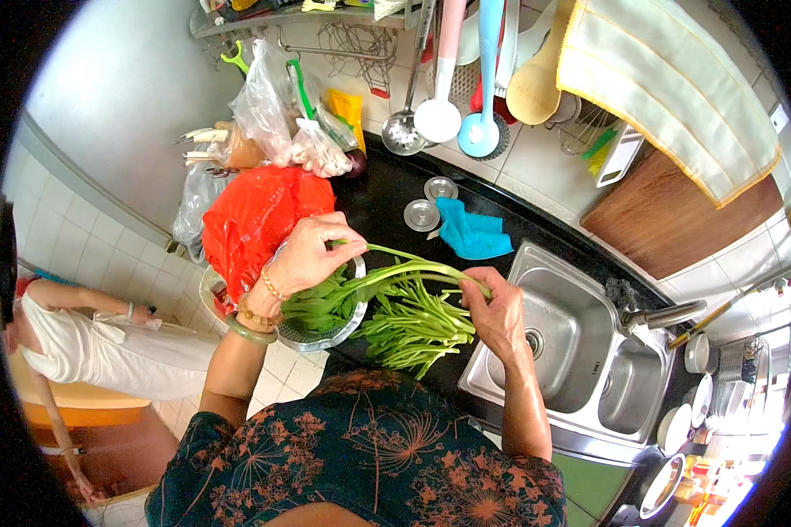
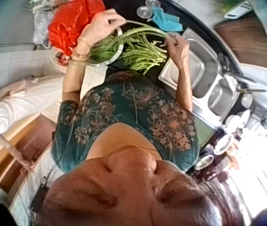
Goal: The person trims and peels leafy green vegetables by hand, placing the processed leaves into a metal colander and the stalks onto the counter.
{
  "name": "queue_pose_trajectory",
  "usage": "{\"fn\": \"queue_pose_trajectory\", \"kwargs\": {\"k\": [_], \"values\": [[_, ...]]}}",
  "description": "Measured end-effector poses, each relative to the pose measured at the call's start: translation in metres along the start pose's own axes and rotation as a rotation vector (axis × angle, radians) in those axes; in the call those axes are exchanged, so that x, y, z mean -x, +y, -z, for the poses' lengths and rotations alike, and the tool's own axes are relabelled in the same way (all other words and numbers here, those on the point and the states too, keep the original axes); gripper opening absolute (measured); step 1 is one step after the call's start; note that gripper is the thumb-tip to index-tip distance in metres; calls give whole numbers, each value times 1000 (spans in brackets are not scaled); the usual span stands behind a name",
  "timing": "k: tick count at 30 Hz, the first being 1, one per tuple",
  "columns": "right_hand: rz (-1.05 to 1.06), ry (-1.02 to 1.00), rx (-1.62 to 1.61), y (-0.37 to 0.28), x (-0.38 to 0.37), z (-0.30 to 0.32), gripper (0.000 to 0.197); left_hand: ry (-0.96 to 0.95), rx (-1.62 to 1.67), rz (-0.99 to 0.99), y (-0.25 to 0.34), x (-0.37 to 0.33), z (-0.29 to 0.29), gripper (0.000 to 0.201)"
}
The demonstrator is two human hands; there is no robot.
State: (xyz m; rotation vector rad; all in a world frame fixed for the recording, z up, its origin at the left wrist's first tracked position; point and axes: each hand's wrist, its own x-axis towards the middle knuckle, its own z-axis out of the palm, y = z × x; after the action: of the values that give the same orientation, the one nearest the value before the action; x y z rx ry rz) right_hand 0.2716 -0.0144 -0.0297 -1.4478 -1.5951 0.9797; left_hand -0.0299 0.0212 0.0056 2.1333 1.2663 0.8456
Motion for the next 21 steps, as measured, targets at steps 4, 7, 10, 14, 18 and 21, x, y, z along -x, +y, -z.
{"fn": "queue_pose_trajectory", "kwargs": {"k": [4, 7, 10, 14, 18, 21], "values": [[-97, -75, -132, -10, 4, -6, 19, 99, 467, 204, -16, 1, -15, 14], [-132, -47, -179, -9, 2, -3, 20, 236, 807, 449, -24, 5, -11, 17], [-162, -49, -137, -9, -2, 2, 20, 400, 895, 500, -40, 8, 3, 17], [-188, -39, -100, -19, -9, -3, 20, 257, 518, 137, -18, 10, 5, 16], [-169, 3, -109, -16, -13, -10, 21, 271, 95, 171, 9, 20, -15, 11], [-181, 32, -115, -17, -13, -16, 23, 334, 22, 312, 15, 23, -29, 13]]}}
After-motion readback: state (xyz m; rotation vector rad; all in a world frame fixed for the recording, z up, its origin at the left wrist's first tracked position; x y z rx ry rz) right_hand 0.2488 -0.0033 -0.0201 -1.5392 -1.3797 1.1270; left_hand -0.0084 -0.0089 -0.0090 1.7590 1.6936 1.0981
